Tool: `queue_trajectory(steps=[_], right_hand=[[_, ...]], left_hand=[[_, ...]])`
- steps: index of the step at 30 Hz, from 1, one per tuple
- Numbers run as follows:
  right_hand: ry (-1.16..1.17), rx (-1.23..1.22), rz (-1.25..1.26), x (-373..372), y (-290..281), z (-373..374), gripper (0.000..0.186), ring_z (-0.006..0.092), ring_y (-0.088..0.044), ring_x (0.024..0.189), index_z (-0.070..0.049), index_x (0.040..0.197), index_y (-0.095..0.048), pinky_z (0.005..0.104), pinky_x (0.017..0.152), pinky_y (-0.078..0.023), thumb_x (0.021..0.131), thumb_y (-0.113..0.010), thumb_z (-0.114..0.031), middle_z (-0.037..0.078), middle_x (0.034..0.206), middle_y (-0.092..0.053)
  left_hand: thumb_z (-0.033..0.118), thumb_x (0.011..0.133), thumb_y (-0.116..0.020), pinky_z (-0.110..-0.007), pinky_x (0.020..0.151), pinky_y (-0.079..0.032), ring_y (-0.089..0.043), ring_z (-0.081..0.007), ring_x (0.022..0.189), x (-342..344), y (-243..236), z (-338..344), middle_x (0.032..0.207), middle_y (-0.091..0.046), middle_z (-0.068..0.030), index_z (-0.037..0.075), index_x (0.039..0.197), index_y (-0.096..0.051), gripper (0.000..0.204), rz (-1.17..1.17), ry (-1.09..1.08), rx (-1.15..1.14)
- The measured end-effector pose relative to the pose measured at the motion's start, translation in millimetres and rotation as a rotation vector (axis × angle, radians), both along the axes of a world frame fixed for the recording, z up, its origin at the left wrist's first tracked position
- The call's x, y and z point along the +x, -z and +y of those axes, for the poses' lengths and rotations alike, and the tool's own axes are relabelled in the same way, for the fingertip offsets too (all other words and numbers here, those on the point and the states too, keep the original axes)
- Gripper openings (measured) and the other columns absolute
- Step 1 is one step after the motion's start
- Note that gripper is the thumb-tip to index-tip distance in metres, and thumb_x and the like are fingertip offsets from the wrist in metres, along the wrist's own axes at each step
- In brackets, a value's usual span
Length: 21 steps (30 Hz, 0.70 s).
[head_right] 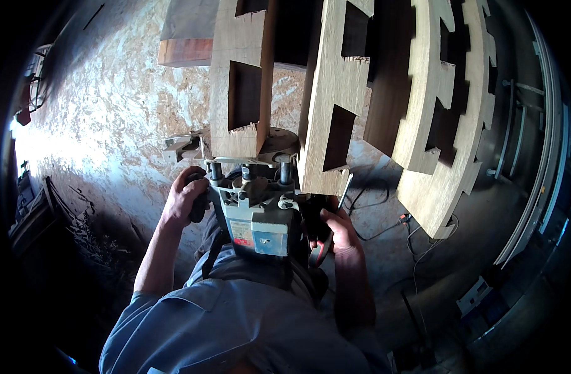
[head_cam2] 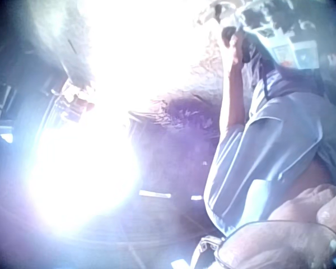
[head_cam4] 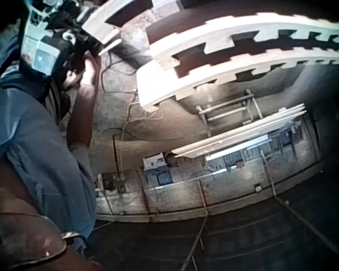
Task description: The person adjusts a wood router with a screwdriver, attaches a wooden guide component, and then uses the router to carve grooves into the ends of several wooden beams.
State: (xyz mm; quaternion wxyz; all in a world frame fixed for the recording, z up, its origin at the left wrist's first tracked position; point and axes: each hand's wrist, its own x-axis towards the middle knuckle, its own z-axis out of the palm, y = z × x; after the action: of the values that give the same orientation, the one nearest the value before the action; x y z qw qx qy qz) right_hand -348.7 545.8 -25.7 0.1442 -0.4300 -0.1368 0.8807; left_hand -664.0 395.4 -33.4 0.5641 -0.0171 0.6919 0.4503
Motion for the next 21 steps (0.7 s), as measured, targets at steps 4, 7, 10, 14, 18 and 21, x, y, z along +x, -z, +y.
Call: queue_trajectory(steps=[4,7,10,14,18,21], right_hand=[[-0.006,-0.010,0.005,0.8,-0.3,-1.1,0.046,0.0269,-0.061,0.052,-0.010,0.136,-0.037,0.0332,0.040,-0.050,0.094,-0.053,-0.017,0.023,0.093,-0.062],[-0.011,-0.006,0.040,2.4,1.8,-1.7,0.049,0.0273,-0.063,0.055,-0.012,0.140,-0.034,0.0338,0.041,-0.051,0.094,-0.051,-0.016,0.023,0.095,-0.063],[0.009,-0.020,0.063,0.9,1.3,-1.7,0.056,0.0281,-0.065,0.060,-0.014,0.146,-0.028,0.0344,0.041,-0.052,0.095,-0.051,-0.016,0.022,0.097,-0.063],[0.009,-0.013,0.102,3.2,5.0,-4.3,0.065,0.0286,-0.068,0.068,-0.019,0.153,-0.020,0.0352,0.042,-0.053,0.095,-0.050,-0.016,0.020,0.105,-0.063],[0.010,-0.036,0.108,2.2,2.9,-9.3,0.067,0.0279,-0.069,0.071,-0.021,0.154,-0.019,0.0357,0.042,-0.053,0.095,-0.050,-0.015,0.018,0.113,-0.062],[0.003,-0.065,0.071,2.9,3.1,-17.6,0.066,0.0268,-0.069,0.072,-0.022,0.153,-0.022,0.0356,0.042,-0.053,0.094,-0.050,-0.015,0.016,0.115,-0.062]], left_hand=[[0.019,0.083,-0.064,-0.028,0.051,-0.051,-0.059,-0.0147,0.063,0.8,-1.9,-0.3,0.084,-0.058,-0.0079,-0.001,0.116,-0.053,0.040,0.015,0.005,0.000],[0.019,0.084,-0.064,-0.028,0.050,-0.051,-0.060,-0.0148,0.062,0.2,-1.5,-0.7,0.082,-0.058,-0.0080,0.000,0.115,-0.053,0.038,0.010,0.006,0.006],[0.019,0.084,-0.064,-0.028,0.050,-0.051,-0.060,-0.0147,0.060,-0.5,1.6,-3.4,0.081,-0.058,-0.0081,-0.001,0.114,-0.054,0.037,0.001,0.001,0.020],[0.018,0.084,-0.064,-0.028,0.049,-0.051,-0.060,-0.0150,0.058,-2.4,-0.5,-4.0,0.080,-0.058,-0.0082,-0.001,0.113,-0.054,0.036,-0.018,0.012,0.027],[0.017,0.084,-0.064,-0.029,0.049,-0.051,-0.060,-0.0154,0.057,-2.1,-3.5,-10.8,0.081,-0.058,-0.0083,-0.001,0.114,-0.054,0.037,-0.009,0.006,0.048],[0.015,0.084,-0.064,-0.030,0.049,-0.052,-0.060,-0.0158,0.057,-2.2,-2.9,-21.9,0.082,-0.058,-0.0087,-0.002,0.115,-0.053,0.037,-0.027,0.009,0.040]])
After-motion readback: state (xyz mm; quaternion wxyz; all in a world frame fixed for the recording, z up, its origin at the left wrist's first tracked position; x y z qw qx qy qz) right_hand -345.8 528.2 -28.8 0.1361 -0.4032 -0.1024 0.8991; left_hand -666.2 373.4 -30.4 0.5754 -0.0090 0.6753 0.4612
